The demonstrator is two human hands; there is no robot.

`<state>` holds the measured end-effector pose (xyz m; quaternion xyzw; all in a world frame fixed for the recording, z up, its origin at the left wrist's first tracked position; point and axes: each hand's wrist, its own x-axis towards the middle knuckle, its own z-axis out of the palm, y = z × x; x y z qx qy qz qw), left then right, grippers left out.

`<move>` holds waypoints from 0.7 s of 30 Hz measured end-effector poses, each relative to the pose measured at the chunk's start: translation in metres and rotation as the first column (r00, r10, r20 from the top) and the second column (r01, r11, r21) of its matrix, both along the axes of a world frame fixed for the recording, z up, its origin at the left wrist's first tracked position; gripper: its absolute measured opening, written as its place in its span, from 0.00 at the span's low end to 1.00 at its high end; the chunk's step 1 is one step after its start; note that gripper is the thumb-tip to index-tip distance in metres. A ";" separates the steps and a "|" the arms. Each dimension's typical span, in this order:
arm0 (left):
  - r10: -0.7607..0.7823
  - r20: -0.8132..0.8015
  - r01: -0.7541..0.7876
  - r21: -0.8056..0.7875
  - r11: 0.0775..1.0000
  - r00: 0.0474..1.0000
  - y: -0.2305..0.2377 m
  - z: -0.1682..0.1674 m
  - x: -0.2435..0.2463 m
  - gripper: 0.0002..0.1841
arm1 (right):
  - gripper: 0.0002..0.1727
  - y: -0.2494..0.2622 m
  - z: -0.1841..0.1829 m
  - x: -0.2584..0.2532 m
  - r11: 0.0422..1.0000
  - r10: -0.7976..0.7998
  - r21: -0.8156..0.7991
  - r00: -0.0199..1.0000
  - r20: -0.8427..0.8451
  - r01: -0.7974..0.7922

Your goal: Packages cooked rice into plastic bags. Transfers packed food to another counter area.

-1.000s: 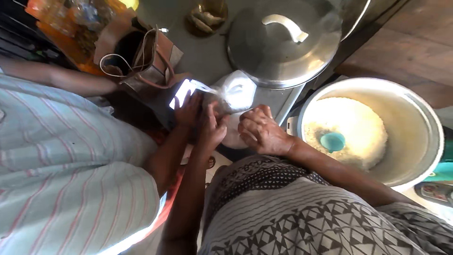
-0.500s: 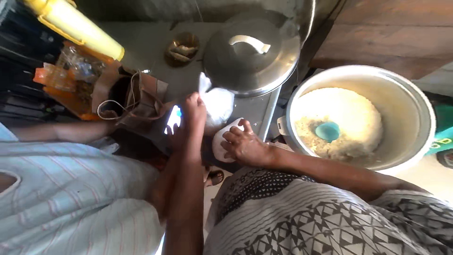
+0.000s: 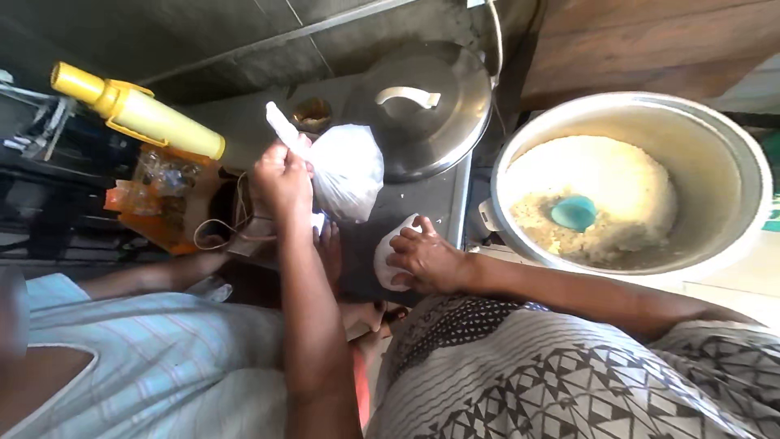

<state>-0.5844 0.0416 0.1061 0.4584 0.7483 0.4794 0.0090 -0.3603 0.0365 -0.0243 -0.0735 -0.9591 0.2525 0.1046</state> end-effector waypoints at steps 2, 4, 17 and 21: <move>-0.072 0.052 0.068 0.066 0.995 0.996 0.003 0.000 -0.005 0.11 | 0.20 0.001 0.000 0.001 1.000 -0.010 -0.001 1.000 0.008 0.010; -0.137 0.169 0.123 0.093 0.988 0.976 0.002 0.003 -0.005 0.13 | 0.18 0.000 -0.001 -0.001 0.999 -0.019 0.040 1.000 0.001 0.019; -0.218 0.532 0.140 0.184 0.973 0.818 -0.014 0.037 0.016 0.12 | 0.15 -0.008 0.019 -0.010 0.984 -0.003 0.176 0.994 0.112 -0.017; -0.238 0.563 0.173 0.166 0.971 0.792 -0.015 0.048 0.021 0.14 | 0.18 -0.008 0.024 -0.003 0.993 -0.059 0.111 0.988 0.142 0.043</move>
